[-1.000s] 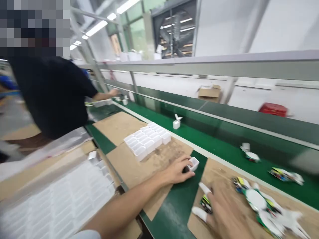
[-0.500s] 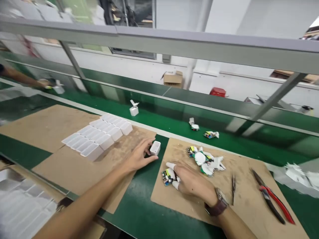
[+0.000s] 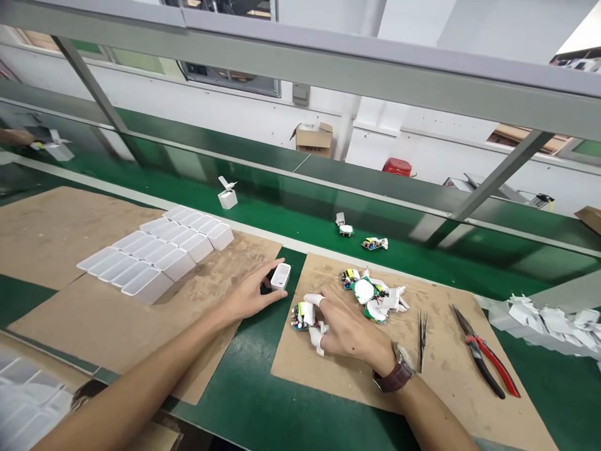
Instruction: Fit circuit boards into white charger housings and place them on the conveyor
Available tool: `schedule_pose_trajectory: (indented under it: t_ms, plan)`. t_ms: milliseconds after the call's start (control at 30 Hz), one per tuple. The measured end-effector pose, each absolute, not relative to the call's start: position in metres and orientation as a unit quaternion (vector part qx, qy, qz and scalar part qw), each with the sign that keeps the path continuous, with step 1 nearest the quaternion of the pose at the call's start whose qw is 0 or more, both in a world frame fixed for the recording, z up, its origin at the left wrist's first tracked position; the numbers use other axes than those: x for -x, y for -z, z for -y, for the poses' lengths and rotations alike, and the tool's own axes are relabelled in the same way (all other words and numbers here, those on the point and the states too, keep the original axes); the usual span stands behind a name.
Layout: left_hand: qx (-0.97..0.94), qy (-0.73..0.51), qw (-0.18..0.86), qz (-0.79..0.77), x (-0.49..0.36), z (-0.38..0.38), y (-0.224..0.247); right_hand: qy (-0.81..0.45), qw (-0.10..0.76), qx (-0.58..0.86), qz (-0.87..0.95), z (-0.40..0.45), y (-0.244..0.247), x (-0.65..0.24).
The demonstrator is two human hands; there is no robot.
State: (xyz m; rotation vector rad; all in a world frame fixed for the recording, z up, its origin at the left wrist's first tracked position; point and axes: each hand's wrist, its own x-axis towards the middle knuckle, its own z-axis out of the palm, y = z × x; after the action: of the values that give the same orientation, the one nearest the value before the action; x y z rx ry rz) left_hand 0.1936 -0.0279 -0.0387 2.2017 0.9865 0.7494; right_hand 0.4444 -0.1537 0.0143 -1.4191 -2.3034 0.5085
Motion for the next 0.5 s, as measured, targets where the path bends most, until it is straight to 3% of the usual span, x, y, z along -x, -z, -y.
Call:
schedule_pose_trajectory:
  t_ms: [200,500]
  plan:
    - [-0.845,-0.346,0.279,-0.296,-0.196,0.039,0.037,-0.117,0.323,0.500,0.795,0.144,-0.015,-0.439]
    - [-0.861,-0.381,0.209,-0.264,-0.193,0.038,0.042,0.041,0.309,0.476,0.822,0.132,-0.011,-0.415]
